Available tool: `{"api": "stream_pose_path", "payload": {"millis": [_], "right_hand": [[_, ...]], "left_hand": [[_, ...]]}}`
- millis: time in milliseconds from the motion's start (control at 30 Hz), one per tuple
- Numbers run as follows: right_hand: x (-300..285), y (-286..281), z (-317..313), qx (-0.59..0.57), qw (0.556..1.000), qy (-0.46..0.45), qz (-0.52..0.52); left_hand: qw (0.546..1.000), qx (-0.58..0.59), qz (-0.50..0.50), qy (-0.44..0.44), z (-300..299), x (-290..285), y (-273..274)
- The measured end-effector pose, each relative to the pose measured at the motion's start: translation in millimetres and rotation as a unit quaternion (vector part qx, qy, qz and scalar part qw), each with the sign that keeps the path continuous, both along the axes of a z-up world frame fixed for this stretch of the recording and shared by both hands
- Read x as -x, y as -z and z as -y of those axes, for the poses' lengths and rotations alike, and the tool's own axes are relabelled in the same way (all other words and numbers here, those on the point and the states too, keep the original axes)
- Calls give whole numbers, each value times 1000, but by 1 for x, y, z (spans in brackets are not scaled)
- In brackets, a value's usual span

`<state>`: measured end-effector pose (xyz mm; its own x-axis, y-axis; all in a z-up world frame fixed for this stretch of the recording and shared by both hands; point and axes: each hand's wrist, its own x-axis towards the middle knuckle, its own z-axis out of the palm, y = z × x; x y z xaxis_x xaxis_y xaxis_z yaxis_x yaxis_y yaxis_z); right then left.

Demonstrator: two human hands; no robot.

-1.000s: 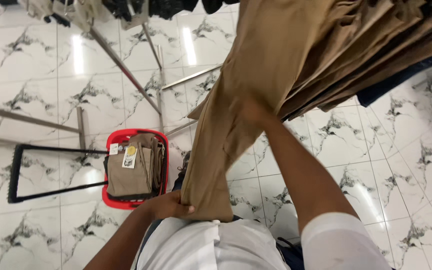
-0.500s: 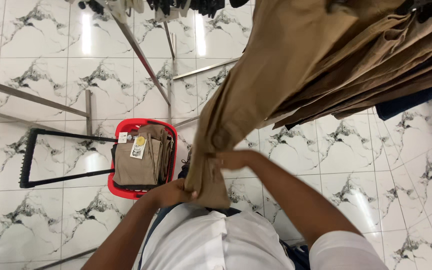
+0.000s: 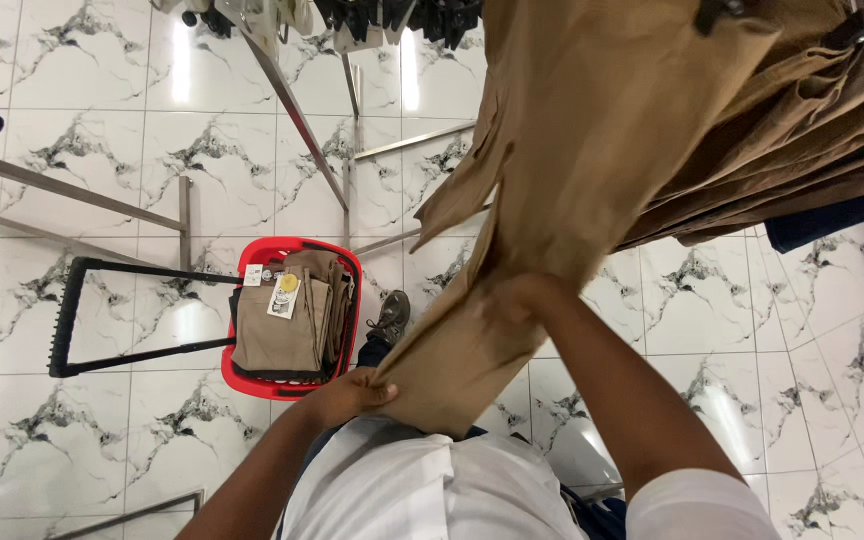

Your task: The person takes trousers from a shopping basket, clips them onto a hanger, and places the hanger on a retail display rack, repeating the process for multiple pairs.

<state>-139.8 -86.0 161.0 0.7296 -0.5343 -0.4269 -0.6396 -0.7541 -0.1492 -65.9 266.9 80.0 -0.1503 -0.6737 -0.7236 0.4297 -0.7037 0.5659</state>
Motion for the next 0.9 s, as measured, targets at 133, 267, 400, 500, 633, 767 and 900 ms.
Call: {"api": "stream_pose_path", "payload": {"millis": [133,267,400,500,633,767,900], "right_hand": [[-9,-9,-2,-361,924,-34,-119],[-41,-49,13,165,944,1,286],[-13,74,20,346,926,-80,130],[35,179,-19,-77,995,7,-65],[74,153,-82,-351,921,-107,-129],[106,115,-102,-372,878,241,179],[133,129,-79,-313,749,505,293]], "left_hand": [[996,72,33,43,-24,16,105],[987,156,11,44,-30,22,80],[997,61,34,14,-19,12,23],[994,92,38,-42,2,10,4],[987,143,70,-20,23,26,37],[984,133,94,69,49,30,8],[991,115,26,66,71,54,-8]]}}
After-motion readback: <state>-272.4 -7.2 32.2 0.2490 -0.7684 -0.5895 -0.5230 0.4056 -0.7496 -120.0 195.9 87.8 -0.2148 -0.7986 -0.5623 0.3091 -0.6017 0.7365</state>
